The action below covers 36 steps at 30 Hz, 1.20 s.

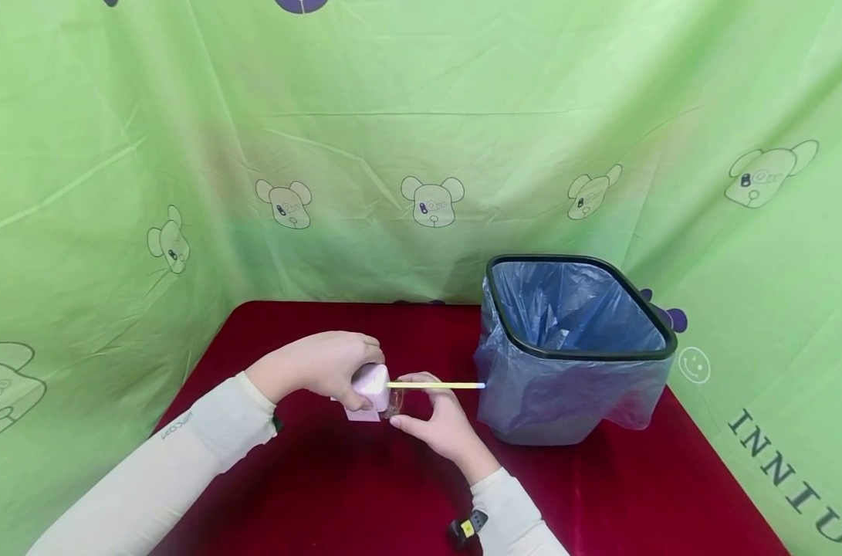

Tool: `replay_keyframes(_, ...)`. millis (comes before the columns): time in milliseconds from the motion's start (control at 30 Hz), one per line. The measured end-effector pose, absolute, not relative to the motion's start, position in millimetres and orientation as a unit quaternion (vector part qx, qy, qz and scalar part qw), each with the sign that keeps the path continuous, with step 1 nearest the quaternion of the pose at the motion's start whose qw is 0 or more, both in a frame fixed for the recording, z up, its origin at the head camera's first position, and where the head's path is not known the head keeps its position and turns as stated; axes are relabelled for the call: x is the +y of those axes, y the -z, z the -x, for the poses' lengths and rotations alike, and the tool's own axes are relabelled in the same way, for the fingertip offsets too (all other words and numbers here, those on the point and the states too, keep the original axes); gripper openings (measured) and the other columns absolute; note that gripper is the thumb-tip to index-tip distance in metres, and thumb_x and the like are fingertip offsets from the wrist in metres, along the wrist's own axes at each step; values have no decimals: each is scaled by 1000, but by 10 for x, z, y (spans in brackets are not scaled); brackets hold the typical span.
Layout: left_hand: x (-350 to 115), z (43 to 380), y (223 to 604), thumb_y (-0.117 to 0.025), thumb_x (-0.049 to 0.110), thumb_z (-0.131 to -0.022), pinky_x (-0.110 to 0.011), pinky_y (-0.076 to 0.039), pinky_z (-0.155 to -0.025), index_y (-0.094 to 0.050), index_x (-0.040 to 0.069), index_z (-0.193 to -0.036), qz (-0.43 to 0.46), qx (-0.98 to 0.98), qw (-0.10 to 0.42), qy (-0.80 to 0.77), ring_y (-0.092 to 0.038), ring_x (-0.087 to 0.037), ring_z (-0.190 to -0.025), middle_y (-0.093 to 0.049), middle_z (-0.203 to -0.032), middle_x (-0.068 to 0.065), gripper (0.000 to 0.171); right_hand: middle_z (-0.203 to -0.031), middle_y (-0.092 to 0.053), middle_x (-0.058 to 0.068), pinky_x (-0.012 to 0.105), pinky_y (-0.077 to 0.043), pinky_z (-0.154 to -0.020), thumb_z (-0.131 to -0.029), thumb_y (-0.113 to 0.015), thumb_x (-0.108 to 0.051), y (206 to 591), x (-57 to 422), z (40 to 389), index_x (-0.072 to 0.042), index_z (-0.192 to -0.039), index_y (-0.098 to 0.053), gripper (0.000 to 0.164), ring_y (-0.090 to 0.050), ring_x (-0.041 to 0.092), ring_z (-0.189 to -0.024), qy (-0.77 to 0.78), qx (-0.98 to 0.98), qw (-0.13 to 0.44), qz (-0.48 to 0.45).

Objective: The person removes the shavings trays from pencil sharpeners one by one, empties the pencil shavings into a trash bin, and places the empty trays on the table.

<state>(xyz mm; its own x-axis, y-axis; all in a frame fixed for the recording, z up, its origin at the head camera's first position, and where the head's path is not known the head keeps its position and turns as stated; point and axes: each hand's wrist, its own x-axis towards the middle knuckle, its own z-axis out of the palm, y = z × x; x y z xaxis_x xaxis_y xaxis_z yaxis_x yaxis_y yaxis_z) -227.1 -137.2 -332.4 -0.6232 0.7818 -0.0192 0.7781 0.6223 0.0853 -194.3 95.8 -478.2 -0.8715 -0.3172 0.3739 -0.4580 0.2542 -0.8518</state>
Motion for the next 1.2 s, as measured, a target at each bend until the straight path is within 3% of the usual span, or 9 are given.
replay_keyframes(100,-1395,2277,3322,-85,39,-70,-23,-49,-68,-71,21,-98,-429,903,26,-31,-54,-3,-76,-57,-88,15,36,-126,-65,-8,54,-40,-112,-80,-87,-18,4755,978,1937,-19,-129,-65,54,-58,15,-124,-569,-785,58,-237)
replay_keyframes(300,-1433,2287,3329,-84,37,-70,-23,-49,-69,-71,19,-100,-434,900,23,-30,-53,-3,-76,-57,-89,14,38,-127,-66,8,57,-34,-116,-81,-84,-5,4483,990,1796,-6,-129,-64,52,-56,20,-127,-596,-772,23,-221)
replay_keyframes(633,-1420,2271,3301,-84,38,-71,-23,-50,-70,-70,19,-101,-438,898,18,-30,-54,-4,-77,-57,-90,14,39,-128,-66,6,46,-39,-115,-80,-85,-7,4466,992,1790,-7,-129,-64,53,-57,19,-126,-583,-780,35,-225)
replay_keyframes(1200,-1469,2278,3304,-85,35,-70,-23,-50,-70,-71,18,-102,-432,901,25,-39,-54,-4,-78,-59,-91,13,39,-128,-66,7,54,-37,-115,-81,-84,-6,4461,1006,1769,-6,-129,-64,52,-56,19,-127,-588,-775,36,-227)
